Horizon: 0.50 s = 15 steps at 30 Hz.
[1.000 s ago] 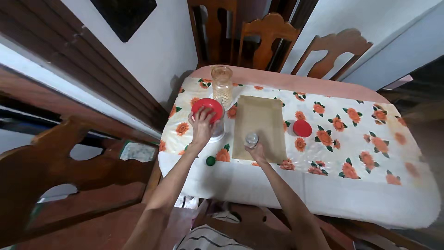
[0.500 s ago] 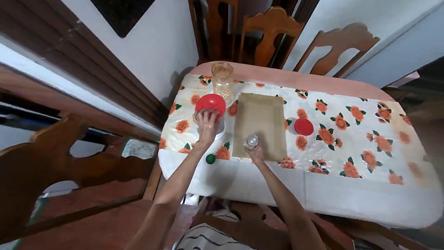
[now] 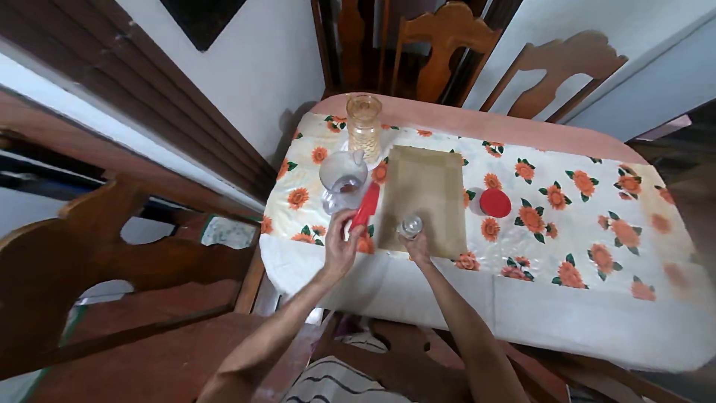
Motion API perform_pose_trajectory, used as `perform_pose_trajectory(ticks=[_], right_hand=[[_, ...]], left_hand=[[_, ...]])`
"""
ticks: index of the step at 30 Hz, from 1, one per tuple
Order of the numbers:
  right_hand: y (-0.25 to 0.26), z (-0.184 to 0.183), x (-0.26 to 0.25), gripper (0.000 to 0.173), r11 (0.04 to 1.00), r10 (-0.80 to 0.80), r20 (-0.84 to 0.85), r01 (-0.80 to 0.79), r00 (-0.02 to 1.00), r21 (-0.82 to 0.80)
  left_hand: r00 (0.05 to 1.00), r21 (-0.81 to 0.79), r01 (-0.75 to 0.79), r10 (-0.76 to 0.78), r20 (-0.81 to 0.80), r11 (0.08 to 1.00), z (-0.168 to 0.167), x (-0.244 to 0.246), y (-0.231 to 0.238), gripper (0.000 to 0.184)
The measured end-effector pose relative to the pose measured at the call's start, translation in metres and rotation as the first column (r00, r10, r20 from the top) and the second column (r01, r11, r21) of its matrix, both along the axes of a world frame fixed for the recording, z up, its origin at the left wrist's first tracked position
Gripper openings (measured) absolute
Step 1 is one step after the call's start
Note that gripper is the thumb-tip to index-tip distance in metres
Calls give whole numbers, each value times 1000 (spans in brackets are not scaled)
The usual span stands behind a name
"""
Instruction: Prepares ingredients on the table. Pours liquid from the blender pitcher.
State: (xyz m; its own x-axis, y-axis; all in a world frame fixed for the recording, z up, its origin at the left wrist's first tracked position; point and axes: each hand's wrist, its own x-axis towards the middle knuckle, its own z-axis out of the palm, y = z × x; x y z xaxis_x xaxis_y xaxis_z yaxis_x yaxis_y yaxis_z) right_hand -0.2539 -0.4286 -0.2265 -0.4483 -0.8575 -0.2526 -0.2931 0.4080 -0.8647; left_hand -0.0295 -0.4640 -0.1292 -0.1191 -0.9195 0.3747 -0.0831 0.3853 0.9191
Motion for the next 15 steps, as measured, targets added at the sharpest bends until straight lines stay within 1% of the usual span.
perform_pose_trajectory(ticks=[1, 2, 3, 4, 5, 6, 7, 8, 9, 10, 11, 12, 13, 15], right_hand=[[-2, 4, 0, 89, 1000, -5, 1, 5, 1000, 19], [-4, 8, 0, 89, 999, -14, 4, 14, 1000, 37], [-5, 10, 0, 90, 999, -26, 14, 25, 1000, 46], [-8, 11, 0, 91, 998, -37, 23, 36, 999, 50], [-11, 12, 0, 91, 997, -49, 28, 47, 998, 54], [-13, 13, 1, 90, 998, -51, 31, 50, 998, 49], [-15, 14, 1, 91, 998, -47, 13, 46, 999, 45], [-16, 13, 1, 91, 998, -35, -11, 36, 999, 46], [-15, 10, 1, 91, 999, -24, -19, 25, 1000, 44], [-14, 8, 0, 91, 999, -18, -18, 19, 1000, 36], [-13, 8, 1, 92, 1000, -15, -13, 16, 1000, 18], [-11, 7, 1, 92, 1000, -14, -9, 14, 1000, 3], [-9, 7, 1, 91, 1000, -12, -4, 12, 1000, -1], [-7, 6, -1, 90, 1000, 2, -15, -1, 1000, 26]], left_hand=[[998, 240, 15, 1, -66, 971, -9, -2, 14, 43], [993, 463, 36, 22, -118, 886, -26, -2, 23, 45], [986, 627, 75, 35, -162, 776, -49, -1, 30, 45], [981, 732, 113, 41, -188, 672, -72, 1, 35, 45], [983, 786, 133, 22, -183, 604, -92, 4, 40, 44], [990, 799, 135, -50, -131, 586, -105, 7, 43, 44], [986, 781, 121, -163, -24, 613, -112, 11, 46, 43], [949, 742, 98, -287, 131, 664, -110, 14, 48, 42], [874, 670, 67, -368, 318, 739, -104, 17, 50, 40], [781, 565, 42, -380, 496, 824, -99, 20, 51, 38], [698, 434, 31, -330, 635, 900, -98, 24, 49, 37], [622, 349, 39, -297, 725, 936, -99, 29, 44, 39], [553, 334, 55, -307, 774, 941, -101, 34, 38, 40], [424, 414, 78, -407, 809, 907, -114, 41, 22, 42]])
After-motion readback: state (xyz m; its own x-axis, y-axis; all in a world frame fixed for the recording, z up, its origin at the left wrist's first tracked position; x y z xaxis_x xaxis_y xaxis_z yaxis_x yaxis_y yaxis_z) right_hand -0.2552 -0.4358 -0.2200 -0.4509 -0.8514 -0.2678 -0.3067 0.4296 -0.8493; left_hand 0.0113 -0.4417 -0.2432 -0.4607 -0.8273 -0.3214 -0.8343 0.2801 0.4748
